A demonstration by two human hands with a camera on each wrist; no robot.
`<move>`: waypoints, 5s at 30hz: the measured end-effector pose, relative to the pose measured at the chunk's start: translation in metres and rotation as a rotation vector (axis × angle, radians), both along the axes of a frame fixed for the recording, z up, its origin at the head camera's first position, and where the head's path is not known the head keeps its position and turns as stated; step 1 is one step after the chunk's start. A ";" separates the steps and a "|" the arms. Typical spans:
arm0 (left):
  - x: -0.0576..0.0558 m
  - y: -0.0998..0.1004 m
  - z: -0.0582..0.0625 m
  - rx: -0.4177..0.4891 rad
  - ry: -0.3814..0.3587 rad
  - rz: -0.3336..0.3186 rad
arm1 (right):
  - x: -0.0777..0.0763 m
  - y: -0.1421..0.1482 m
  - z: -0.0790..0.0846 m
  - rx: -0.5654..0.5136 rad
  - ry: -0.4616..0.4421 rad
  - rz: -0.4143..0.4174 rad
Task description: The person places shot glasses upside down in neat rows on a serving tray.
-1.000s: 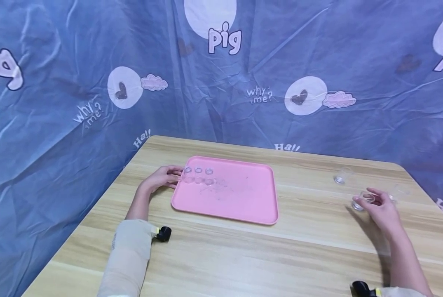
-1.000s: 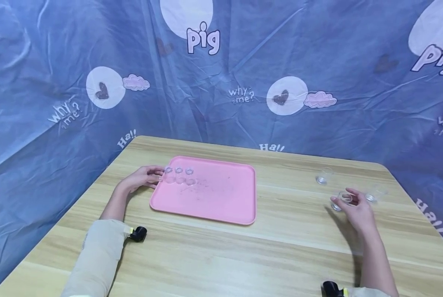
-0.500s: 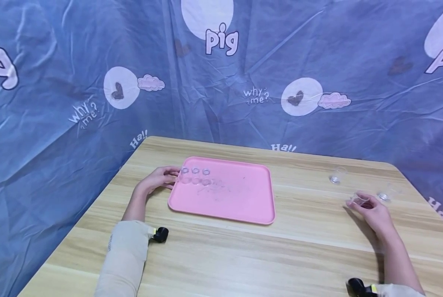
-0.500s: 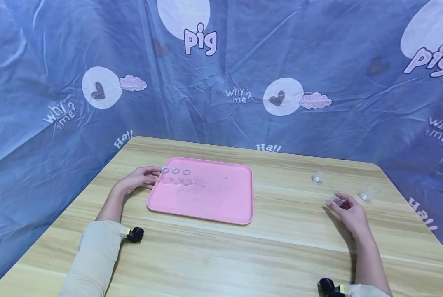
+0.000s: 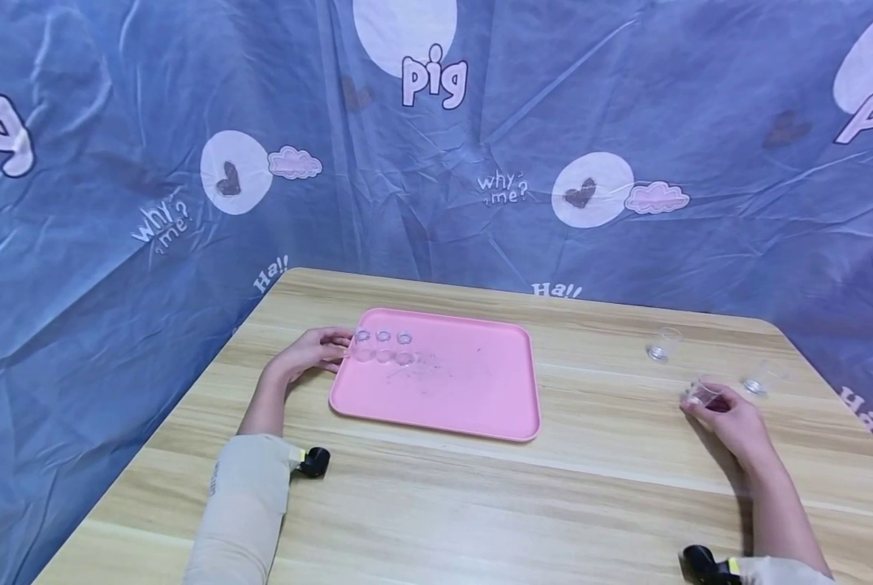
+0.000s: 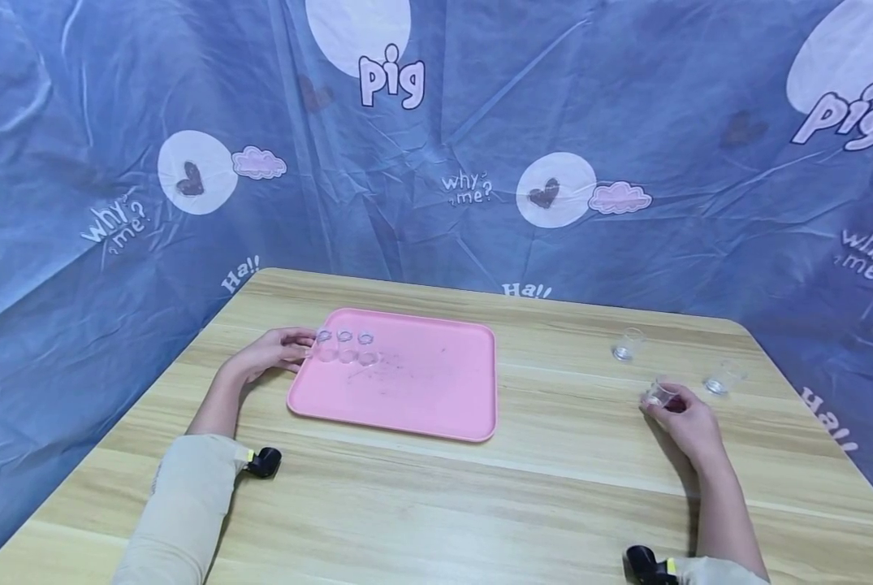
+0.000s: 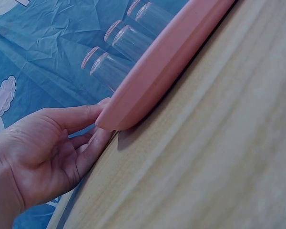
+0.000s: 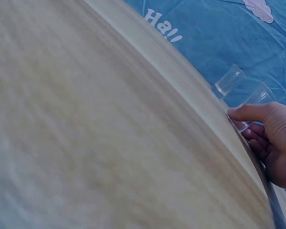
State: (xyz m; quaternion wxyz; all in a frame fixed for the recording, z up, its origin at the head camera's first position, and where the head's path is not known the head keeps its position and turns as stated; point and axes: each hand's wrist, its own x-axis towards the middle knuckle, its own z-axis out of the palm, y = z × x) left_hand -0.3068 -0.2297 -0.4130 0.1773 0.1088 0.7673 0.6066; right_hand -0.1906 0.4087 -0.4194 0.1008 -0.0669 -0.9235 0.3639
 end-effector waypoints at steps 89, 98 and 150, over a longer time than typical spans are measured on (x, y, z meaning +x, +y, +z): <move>0.000 -0.001 0.001 0.017 -0.007 0.002 | -0.069 -0.170 0.068 -0.016 0.090 0.417; -0.001 0.000 -0.001 0.021 -0.012 0.002 | -0.084 -0.200 0.059 -0.072 0.103 0.508; -0.001 0.002 0.003 -0.002 -0.027 0.019 | -0.105 -0.297 0.056 0.006 0.105 0.710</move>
